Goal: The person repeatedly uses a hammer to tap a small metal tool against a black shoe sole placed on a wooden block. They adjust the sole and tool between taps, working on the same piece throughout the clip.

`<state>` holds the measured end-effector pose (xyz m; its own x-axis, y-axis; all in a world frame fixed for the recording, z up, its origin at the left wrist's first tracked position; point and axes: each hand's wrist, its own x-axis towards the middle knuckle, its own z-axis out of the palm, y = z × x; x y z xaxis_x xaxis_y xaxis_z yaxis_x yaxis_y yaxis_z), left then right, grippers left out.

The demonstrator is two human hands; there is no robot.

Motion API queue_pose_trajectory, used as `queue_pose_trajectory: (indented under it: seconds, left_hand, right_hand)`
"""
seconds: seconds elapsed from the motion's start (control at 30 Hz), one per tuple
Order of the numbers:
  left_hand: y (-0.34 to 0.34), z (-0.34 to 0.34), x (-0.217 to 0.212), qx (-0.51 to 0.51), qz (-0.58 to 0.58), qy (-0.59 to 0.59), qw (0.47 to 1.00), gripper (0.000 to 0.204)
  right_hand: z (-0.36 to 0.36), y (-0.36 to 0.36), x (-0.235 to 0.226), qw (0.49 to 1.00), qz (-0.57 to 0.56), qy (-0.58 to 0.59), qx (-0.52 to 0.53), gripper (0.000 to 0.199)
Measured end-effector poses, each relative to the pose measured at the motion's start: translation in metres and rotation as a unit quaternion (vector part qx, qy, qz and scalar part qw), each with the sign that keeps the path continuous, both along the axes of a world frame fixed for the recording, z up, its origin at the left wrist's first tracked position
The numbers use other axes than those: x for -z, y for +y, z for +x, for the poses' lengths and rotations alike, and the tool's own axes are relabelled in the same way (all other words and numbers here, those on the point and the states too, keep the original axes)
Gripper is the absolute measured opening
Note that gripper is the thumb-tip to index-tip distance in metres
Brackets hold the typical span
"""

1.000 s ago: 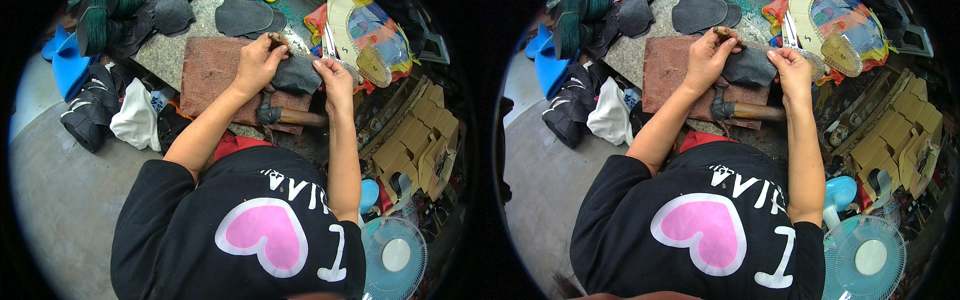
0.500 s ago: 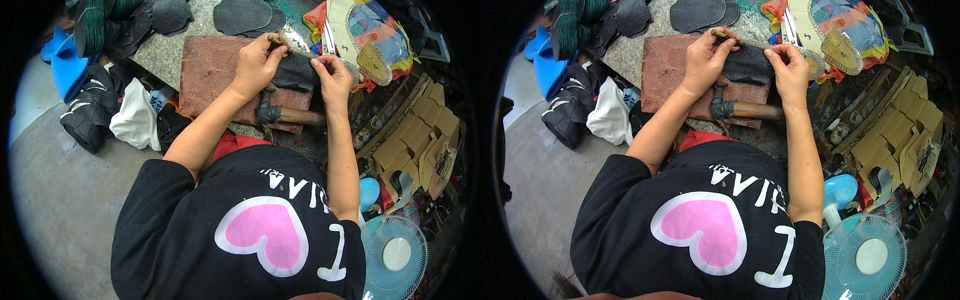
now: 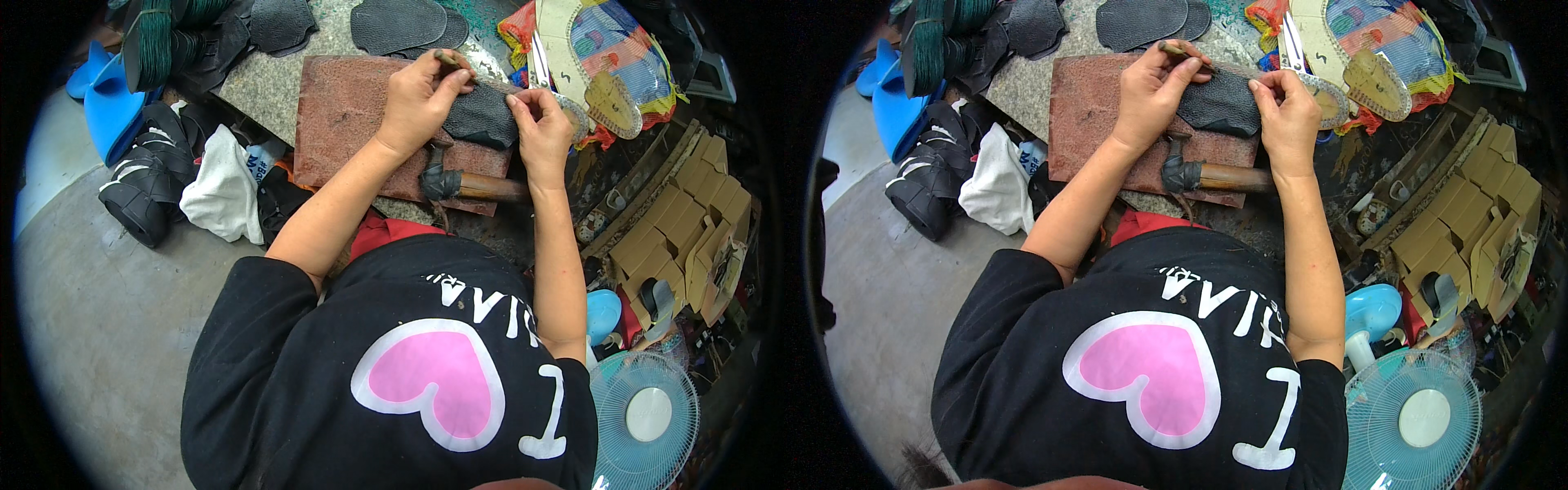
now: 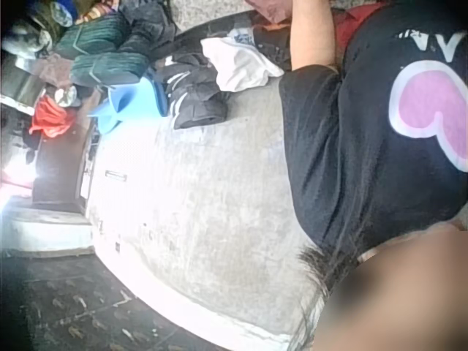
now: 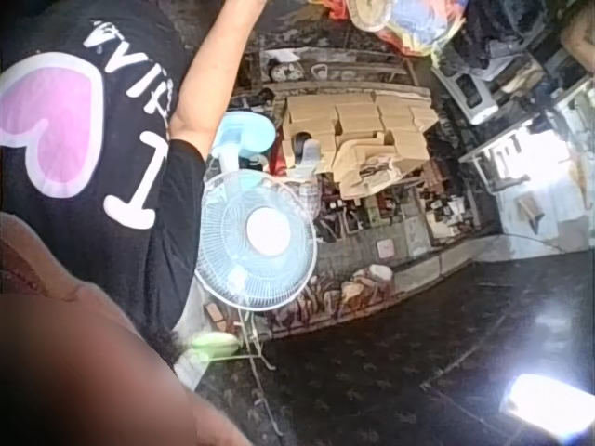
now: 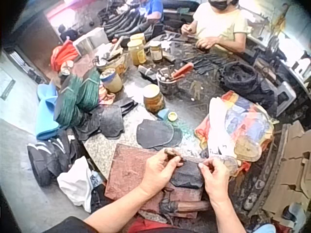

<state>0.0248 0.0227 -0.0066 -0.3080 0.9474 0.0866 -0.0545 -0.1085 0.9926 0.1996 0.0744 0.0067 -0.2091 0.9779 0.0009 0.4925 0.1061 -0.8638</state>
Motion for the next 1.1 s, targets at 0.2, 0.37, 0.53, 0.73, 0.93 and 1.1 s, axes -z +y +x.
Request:
queue_pose_trajectory:
  seconds: [0.2,0.37,0.53,0.73,0.93,1.1]
  left_hand:
    - [0.004,0.004,0.002,-0.036,0.013,0.045,0.998,0.008]
    - [0.005,0.004,0.002,-0.039,0.016,0.062,0.997,0.008]
    - [0.004,0.0,0.001,0.002,-0.026,0.065,0.998,0.013]
    - [0.007,0.002,0.005,-0.024,-0.003,0.036,0.999,0.009]
    - [0.007,0.0,0.002,-0.007,0.062,0.206,0.976,0.011]
    - [0.013,0.0,-0.006,0.004,0.135,0.321,0.937,0.014]
  right_hand:
    - [0.001,-0.001,0.0,1.0,0.009,-0.005,0.0,0.013]
    - [0.0,0.0,0.0,1.0,0.023,-0.01,-0.007,0.013]
    - [0.006,-0.001,0.003,0.999,0.029,0.008,-0.024,0.013]
    - [0.002,0.003,0.005,1.0,0.003,-0.014,-0.004,0.013]
    - [0.013,-0.022,-0.045,0.973,0.148,-0.16,-0.076,0.029]
    - [0.035,-0.065,-0.056,0.898,0.169,-0.271,-0.302,0.044]
